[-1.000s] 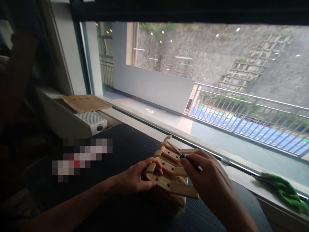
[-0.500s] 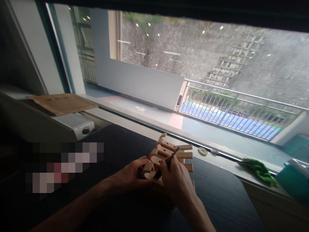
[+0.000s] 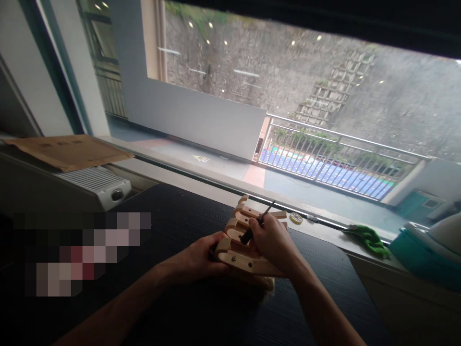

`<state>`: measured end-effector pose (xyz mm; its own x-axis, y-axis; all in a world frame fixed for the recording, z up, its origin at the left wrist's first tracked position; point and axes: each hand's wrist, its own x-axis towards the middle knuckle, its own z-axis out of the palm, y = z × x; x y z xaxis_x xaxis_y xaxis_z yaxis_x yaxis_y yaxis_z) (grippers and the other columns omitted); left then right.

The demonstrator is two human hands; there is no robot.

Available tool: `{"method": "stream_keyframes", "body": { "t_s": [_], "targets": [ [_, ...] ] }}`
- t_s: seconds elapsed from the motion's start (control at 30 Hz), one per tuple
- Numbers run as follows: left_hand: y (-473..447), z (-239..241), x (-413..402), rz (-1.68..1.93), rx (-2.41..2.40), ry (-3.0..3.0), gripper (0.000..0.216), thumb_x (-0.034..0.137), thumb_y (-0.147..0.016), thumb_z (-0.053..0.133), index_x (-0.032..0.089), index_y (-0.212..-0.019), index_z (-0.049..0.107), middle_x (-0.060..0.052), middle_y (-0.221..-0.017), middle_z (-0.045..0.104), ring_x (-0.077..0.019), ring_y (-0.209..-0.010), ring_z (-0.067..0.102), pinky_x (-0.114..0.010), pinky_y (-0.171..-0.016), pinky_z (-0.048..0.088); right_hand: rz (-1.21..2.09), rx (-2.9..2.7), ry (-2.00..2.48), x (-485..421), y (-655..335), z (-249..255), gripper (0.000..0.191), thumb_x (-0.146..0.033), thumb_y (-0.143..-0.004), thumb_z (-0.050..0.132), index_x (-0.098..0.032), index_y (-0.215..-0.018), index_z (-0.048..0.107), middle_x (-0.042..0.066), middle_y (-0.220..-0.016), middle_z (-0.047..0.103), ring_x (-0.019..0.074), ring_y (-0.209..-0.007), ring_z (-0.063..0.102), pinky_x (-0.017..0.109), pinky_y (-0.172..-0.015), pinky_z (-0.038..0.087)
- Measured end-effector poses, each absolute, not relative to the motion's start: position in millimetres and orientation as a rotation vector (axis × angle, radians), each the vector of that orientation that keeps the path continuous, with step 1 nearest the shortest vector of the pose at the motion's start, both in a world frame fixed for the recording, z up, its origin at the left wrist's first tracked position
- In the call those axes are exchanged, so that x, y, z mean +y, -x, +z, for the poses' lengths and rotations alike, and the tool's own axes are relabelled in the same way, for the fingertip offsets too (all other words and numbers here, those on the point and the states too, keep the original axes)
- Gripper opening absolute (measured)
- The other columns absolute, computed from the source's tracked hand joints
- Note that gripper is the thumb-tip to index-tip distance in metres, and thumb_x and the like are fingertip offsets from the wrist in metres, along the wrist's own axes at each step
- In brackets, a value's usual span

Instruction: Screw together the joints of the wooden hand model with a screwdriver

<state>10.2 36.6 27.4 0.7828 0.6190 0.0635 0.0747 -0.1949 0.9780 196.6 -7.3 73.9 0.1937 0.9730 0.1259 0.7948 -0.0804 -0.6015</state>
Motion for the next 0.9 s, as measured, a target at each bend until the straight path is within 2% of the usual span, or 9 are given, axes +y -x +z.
{"method": "stream_keyframes", "body": {
  "t_s": [0.13, 0.27, 0.37, 0.43, 0.57, 0.63, 0.7, 0.8, 0.9],
  "targets": [
    [-10.5, 28.0, 35.5, 0.532, 0.547, -1.787, 0.034, 0.023, -0.069, 0.07, 0.017, -0.1, 0.057, 0.001, -0.087, 0.061, -0.0159, -0.079, 0.056, -0.024, -0.068, 0.045, 0.446, -1.692, 1.936, -12.2, -182.1, 70.4, 0.03, -0.041, -0.084, 0.045, -0.017, -0.075, 0.059, 0.008, -0.076, 0.066, 0.0206, -0.072, 0.062, 0.03, -0.061, 0.044],
    [-11.8, 23.9, 36.9, 0.536, 0.588, -1.792, 0.035, 0.021, -0.07, 0.068, 0.017, -0.103, 0.056, 0.001, -0.088, 0.063, -0.0169, -0.08, 0.058, -0.025, -0.07, 0.046, 0.55, -1.736, 1.898, -21.1, -191.2, 81.8, 0.033, -0.045, -0.087, 0.042, -0.018, -0.079, 0.059, 0.005, -0.073, 0.065, 0.017, -0.067, 0.061, 0.028, -0.06, 0.044],
    [-12.5, 20.9, 36.6, 0.517, 0.585, -1.79, 0.04, 0.019, -0.068, 0.069, 0.018, -0.106, 0.055, -0.002, -0.095, 0.065, -0.0199, -0.088, 0.061, -0.028, -0.076, 0.048, 0.607, -1.739, 1.884, -29.0, -218.2, 103.0, 0.037, -0.047, -0.091, 0.033, -0.018, -0.09, 0.056, 0.005, -0.083, 0.066, 0.0161, -0.071, 0.06, 0.027, -0.061, 0.046],
    [-12.8, 21.5, 34.3, 0.517, 0.571, -1.786, 0.043, 0.02, -0.068, 0.069, 0.019, -0.109, 0.055, -0.003, -0.1, 0.065, -0.0214, -0.092, 0.061, -0.029, -0.08, 0.048, 0.518, -1.87, 1.959, -36.3, -234.5, 117.0, 0.039, -0.05, -0.091, 0.033, -0.019, -0.093, 0.057, 0.004, -0.078, 0.065, 0.0166, -0.067, 0.058, 0.028, -0.059, 0.044],
    [-13.7, 26.9, 27.4, 0.523, 0.575, -1.819, 0.044, 0.024, -0.07, 0.069, 0.02, -0.112, 0.056, -0.003, -0.105, 0.065, -0.0227, -0.097, 0.061, -0.03, -0.083, 0.048, 0.409, -2.233, 2.079, -53.3, -244.9, 137.4, 0.037, -0.046, -0.09, 0.04, -0.028, -0.118, 0.056, 0.006, -0.11, 0.065, 0.023, -0.093, 0.06, 0.034, -0.076, 0.043],
    [-14.1, 28.9, 25.1, 0.532, 0.591, -1.843, 0.044, 0.027, -0.071, 0.068, 0.021, -0.113, 0.056, -0.003, -0.105, 0.066, -0.0225, -0.096, 0.061, -0.029, -0.083, 0.048, 0.396, -2.311, 2.111, -59.6, -240.8, 144.5, 0.037, -0.039, -0.09, 0.04, -0.031, -0.125, 0.049, 0.005, -0.115, 0.064, 0.0233, -0.097, 0.059, 0.034, -0.078, 0.041],
    [-14.4, 29.7, 24.2, 0.545, 0.599, -1.874, 0.044, 0.028, -0.073, 0.067, 0.022, -0.115, 0.056, -0.002, -0.102, 0.066, -0.0214, -0.093, 0.062, -0.029, -0.082, 0.048, 0.413, -2.357, 2.118, -62.7, -234.1, 150.2, 0.031, -0.034, -0.09, 0.039, -0.03, -0.118, 0.051, 0.003, -0.106, 0.066, 0.0203, -0.089, 0.06, 0.031, -0.073, 0.041],
    [-15.1, 28.9, 24.4, 0.562, 0.617, -1.95, 0.042, 0.029, -0.074, 0.066, 0.021, -0.115, 0.058, -0.001, -0.096, 0.067, -0.0197, -0.087, 0.062, -0.027, -0.079, 0.048, 0.412, -2.474, 2.064, -61.7, -223.4, 156.0, 0.017, -0.033, -0.089, 0.042, -0.027, -0.095, 0.057, -0.002, -0.086, 0.066, 0.015, -0.074, 0.057, 0.026, -0.062, 0.037],
    [-15.9, 27.3, 25.0, 0.578, 0.642, -2.002, 0.041, 0.029, -0.074, 0.065, 0.021, -0.114, 0.059, -0.001, -0.096, 0.067, -0.0197, -0.086, 0.062, -0.026, -0.076, 0.047, 0.393, -2.575, 1.965, -56.4, -215.3, 158.4, 0.019, -0.031, -0.089, 0.043, -0.028, -0.085, 0.061, -0.004, -0.078, 0.064, 0.012, -0.068, 0.054, 0.023, -0.058, 0.035]
  ]
}}
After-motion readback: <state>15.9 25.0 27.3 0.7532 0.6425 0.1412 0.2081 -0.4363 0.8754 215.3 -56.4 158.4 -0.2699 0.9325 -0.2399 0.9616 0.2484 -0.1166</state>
